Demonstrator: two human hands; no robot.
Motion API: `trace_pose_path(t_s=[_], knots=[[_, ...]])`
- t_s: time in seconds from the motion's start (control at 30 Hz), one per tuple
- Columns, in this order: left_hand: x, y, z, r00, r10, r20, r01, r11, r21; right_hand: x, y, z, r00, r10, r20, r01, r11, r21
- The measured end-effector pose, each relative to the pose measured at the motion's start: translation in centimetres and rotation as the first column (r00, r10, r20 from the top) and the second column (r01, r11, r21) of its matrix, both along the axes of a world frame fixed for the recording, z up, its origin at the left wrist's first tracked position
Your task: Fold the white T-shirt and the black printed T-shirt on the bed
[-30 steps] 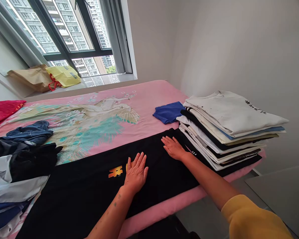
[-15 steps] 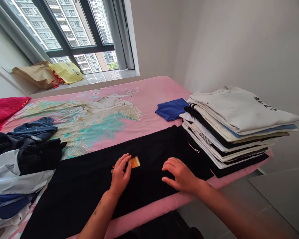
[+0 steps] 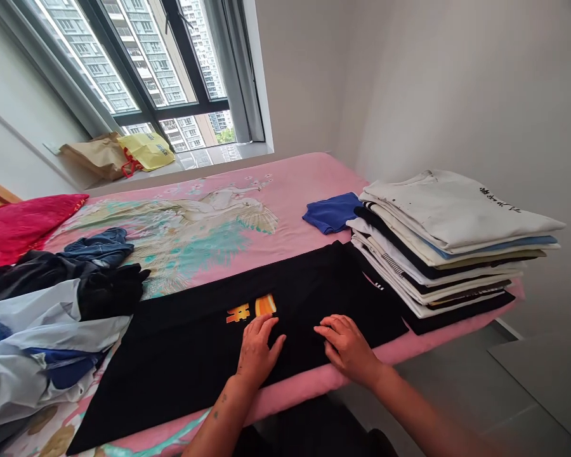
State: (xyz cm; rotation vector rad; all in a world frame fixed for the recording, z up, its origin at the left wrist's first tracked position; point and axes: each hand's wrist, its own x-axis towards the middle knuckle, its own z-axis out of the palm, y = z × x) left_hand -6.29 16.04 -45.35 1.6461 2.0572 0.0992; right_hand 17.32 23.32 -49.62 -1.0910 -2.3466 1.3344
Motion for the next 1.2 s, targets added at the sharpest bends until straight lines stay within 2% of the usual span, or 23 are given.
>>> trace_pose_path(t_s=[0.17, 0.3, 0.4, 0.5, 0.63, 0.73, 0.83, 0.97, 1.2], knots=[[0.3, 0.4, 0.2, 0.998, 0.047, 0.038, -0.049, 0.997, 0.057, -0.6, 1.5, 1.3, 0.998, -0.053, -0.025, 0.05, 0.993, -0.107], [1.2, 3.2, -0.8, 0.992, -0.119, 0.046, 0.117, 0.992, 0.043, -3.9, 3.9, 1.1, 0.995, -0.075, -0.061, 0.069, 0.994, -0.09], [1.6, 5.5, -2.4, 0.978, -0.208, 0.028, 0.209, 0.978, -0.006, -6.8, 5.5, -0.6, 1.0, -0.029, 0.005, 0.03, 0.997, -0.077], [1.5, 6.4, -4.0, 0.983, -0.179, -0.035, 0.176, 0.981, -0.078, -7.9, 7.5, -3.5, 0.992, 0.0, 0.127, 0.007, 0.999, -0.054], [1.1, 5.5, -5.1, 0.987, -0.136, -0.089, 0.123, 0.983, -0.135, -5.9, 11.1, -7.6, 0.924, -0.069, 0.376, 0.07, 0.997, 0.011], [1.0, 4.9, -5.2, 0.987, -0.137, -0.08, 0.127, 0.984, -0.126, -3.8, 13.3, -9.8, 0.886, -0.084, 0.456, 0.085, 0.996, 0.016], [0.8, 4.8, -4.9, 0.986, -0.162, -0.033, 0.158, 0.983, -0.098, -2.9, 14.3, -10.8, 0.88, -0.06, 0.471, 0.051, 0.998, 0.031], [0.6, 4.8, -4.3, 0.974, -0.225, 0.014, 0.226, 0.969, -0.099, -3.6, 14.4, -11.3, 0.899, 0.0, 0.438, -0.021, 0.999, 0.042], [1.1, 4.7, -3.9, 0.971, -0.237, -0.027, 0.235, 0.97, -0.066, -4.3, 14.5, -12.8, 0.904, 0.021, 0.428, -0.05, 0.997, 0.057]])
